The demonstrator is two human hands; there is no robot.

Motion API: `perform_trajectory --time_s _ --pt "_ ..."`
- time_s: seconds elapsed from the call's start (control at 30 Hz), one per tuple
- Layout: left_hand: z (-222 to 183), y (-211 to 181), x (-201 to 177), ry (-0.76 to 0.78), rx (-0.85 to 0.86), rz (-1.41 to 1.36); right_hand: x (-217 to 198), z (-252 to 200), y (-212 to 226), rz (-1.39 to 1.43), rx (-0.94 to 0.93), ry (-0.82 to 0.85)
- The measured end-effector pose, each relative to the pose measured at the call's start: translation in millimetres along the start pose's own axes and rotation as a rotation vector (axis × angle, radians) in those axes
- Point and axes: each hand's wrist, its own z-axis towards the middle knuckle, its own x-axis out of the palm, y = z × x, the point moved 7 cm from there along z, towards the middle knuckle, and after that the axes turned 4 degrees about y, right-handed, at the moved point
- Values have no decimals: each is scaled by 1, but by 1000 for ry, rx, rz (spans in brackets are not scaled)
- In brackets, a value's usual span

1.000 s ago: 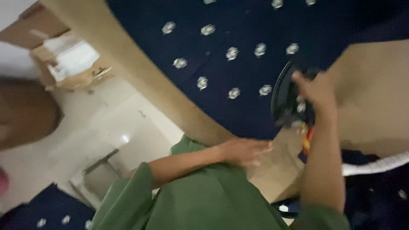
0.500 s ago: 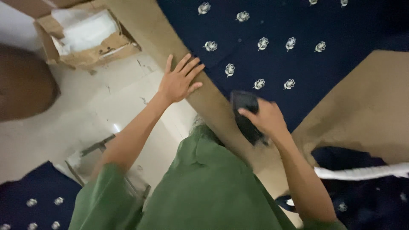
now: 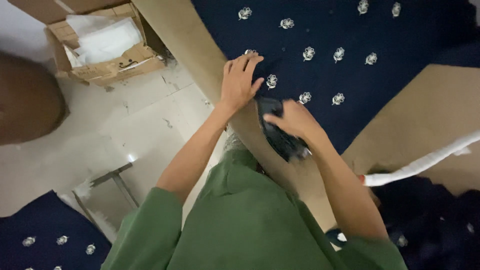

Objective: Ironing a dark blue patterned shirt on an ironing board using a steam iron.

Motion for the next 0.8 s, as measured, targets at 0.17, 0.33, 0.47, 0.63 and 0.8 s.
perform_trajectory --time_s 0.17,0.33,0.47,0.63,0.8 --pt "16 24 18 95 152 131 35 -100 -62 208 212 -18" --pt "24 21 1 -91 442 75 65 -137 -121 322 441 -141" --pt "15 13 6 127 607 -161 40 -135 -114 456 521 -242" --pt "44 23 -7 378 724 -513 -97 -59 -83 558 557 -483" --pt "54 37 -3 504 722 -579 -216 95 -100 418 233 -787"
